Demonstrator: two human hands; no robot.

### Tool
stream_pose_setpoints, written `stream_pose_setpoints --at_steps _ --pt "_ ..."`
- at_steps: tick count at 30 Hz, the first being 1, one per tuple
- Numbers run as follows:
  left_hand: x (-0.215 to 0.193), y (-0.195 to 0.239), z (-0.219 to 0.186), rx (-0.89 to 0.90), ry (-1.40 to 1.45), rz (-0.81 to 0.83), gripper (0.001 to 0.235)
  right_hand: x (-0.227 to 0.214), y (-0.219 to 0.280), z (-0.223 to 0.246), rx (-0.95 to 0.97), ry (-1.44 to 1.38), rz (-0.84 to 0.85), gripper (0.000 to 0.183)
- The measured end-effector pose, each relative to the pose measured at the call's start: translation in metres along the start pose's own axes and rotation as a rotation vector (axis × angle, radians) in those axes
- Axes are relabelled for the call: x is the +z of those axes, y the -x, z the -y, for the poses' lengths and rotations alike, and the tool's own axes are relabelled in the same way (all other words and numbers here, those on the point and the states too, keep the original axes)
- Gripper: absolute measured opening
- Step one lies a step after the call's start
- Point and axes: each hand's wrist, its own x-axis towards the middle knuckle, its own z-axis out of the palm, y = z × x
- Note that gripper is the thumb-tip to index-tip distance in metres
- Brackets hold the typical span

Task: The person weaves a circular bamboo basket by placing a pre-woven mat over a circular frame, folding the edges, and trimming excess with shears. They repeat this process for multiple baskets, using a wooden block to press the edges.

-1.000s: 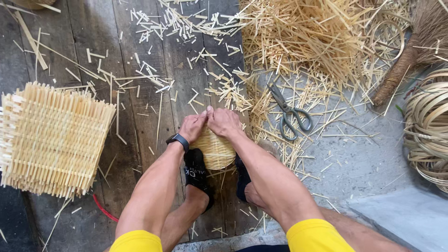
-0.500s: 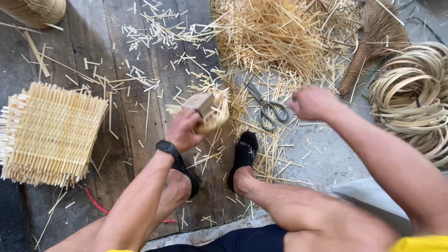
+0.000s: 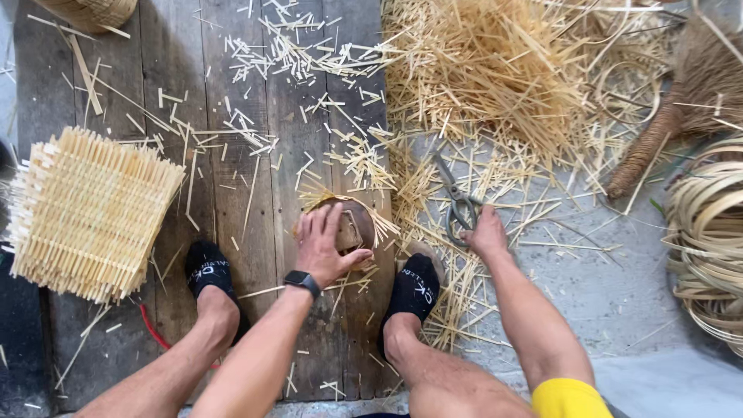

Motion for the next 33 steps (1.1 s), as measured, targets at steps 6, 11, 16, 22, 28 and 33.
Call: stream_pose_setpoints --at_steps 6,11,16,22,28,33 --pt "-0.012 -0.015 -0.01 0.03 0.123 0.089 0.08 -0.031 0.01 0.012 -0.093 -0.22 0.248 0.042" --pt "-0.003 -0.037 0.003 0.148 0.19 0.347 0.076 -0.043 0.08 0.045 -0.173 -0.002 0.112 0.056" --pt "-0.002 -0.017 -0.013 0.044 0.064 0.168 0.11 -0.048 0.103 0.086 -0.595 0.125 -0.171 0.059" --pt "0.037 0.011 -0.038 -0.428 0.208 -0.018 0.118 -0.009 0.086 0.107 -0.569 0.403 -0.241 0.04" --pt "0.028 0.005 -0.014 -0.308 0.219 0.159 0.117 -0.019 0.052 0.08 -0.666 0.488 -0.191 0.024" --pt "0.014 -0.011 -0.011 -0.219 0.31 0.307 0.114 -0.014 0.047 0.095 -0.775 0.435 -0.461 0.034"
